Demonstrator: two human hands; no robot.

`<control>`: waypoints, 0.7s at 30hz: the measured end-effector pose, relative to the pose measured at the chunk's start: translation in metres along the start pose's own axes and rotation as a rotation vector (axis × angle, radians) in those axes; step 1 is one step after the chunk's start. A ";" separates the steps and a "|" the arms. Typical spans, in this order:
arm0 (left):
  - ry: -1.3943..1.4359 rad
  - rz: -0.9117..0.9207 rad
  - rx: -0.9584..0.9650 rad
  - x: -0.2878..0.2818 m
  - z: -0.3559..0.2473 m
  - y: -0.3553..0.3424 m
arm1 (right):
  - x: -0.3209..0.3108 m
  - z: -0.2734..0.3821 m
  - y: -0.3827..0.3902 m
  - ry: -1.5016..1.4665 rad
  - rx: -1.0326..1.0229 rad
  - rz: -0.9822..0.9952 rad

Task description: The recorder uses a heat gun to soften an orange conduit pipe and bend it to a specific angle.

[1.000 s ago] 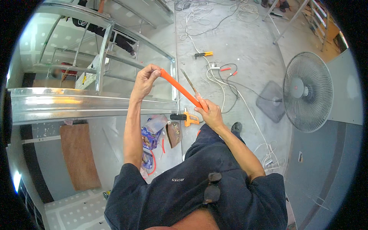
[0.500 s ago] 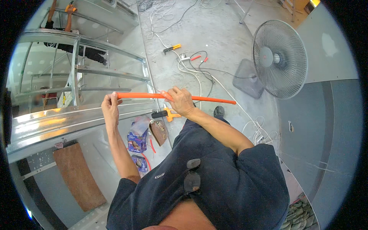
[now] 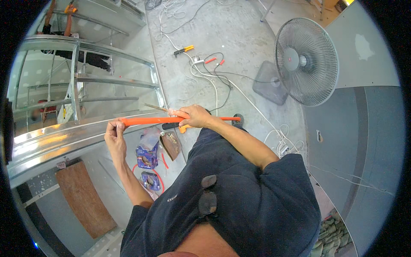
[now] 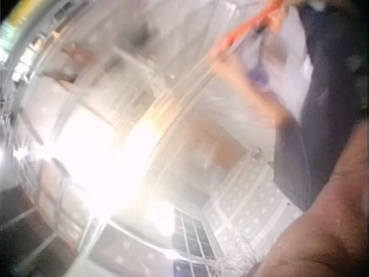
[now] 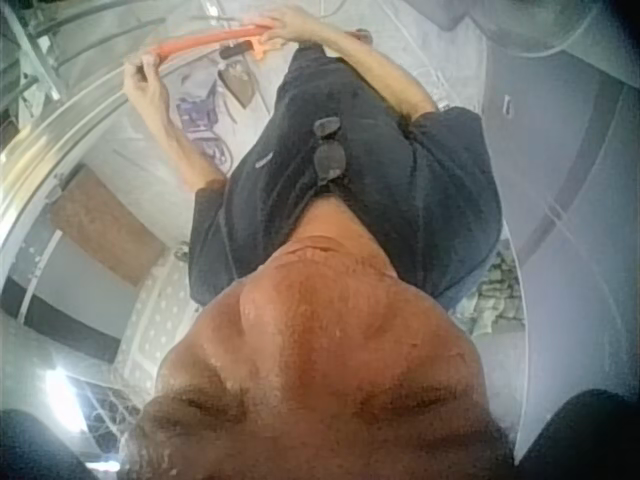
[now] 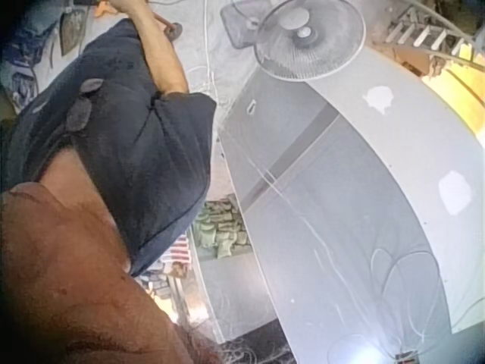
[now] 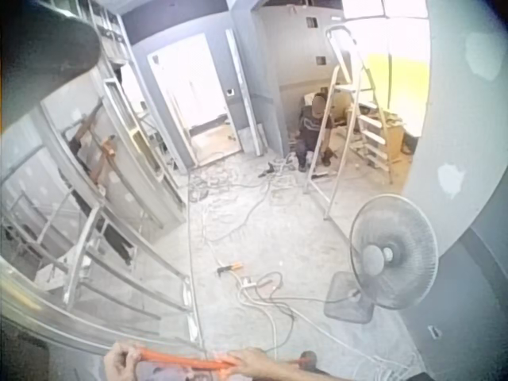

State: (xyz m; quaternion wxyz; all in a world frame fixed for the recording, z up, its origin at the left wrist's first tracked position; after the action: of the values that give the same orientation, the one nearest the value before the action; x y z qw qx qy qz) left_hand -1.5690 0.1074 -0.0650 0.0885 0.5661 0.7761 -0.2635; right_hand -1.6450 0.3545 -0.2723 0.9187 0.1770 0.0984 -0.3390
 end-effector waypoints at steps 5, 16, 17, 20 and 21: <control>-0.070 -0.049 -0.138 0.003 0.007 0.017 | 0.002 0.004 0.008 0.009 0.134 -0.228; -0.233 -0.081 -0.405 -0.004 0.045 0.046 | 0.006 0.003 0.017 0.354 -0.183 -0.590; -0.230 -0.110 -0.434 -0.003 0.048 0.048 | 0.005 0.003 0.016 0.382 -0.223 -0.591; -0.158 -0.192 -0.392 -0.008 0.068 0.054 | 0.006 0.001 0.015 0.363 -0.229 -0.595; -0.147 -0.185 -0.387 -0.008 0.071 0.058 | 0.008 0.001 0.018 0.372 -0.223 -0.604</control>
State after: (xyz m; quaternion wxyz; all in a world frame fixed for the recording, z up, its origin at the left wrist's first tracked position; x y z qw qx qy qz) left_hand -1.5239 0.0780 -0.1396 0.2271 0.4443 0.8522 -0.1573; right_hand -1.6275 0.3622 -0.2694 0.7572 0.0974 0.3480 -0.5441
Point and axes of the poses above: each hand's wrist, its own y-axis away from the middle knuckle, its own x-axis out of the palm, z = x × y, the point moved 4 cm from there along -y, towards the middle knuckle, and after that the axes turned 12 degrees about x, right-handed, at the moved point
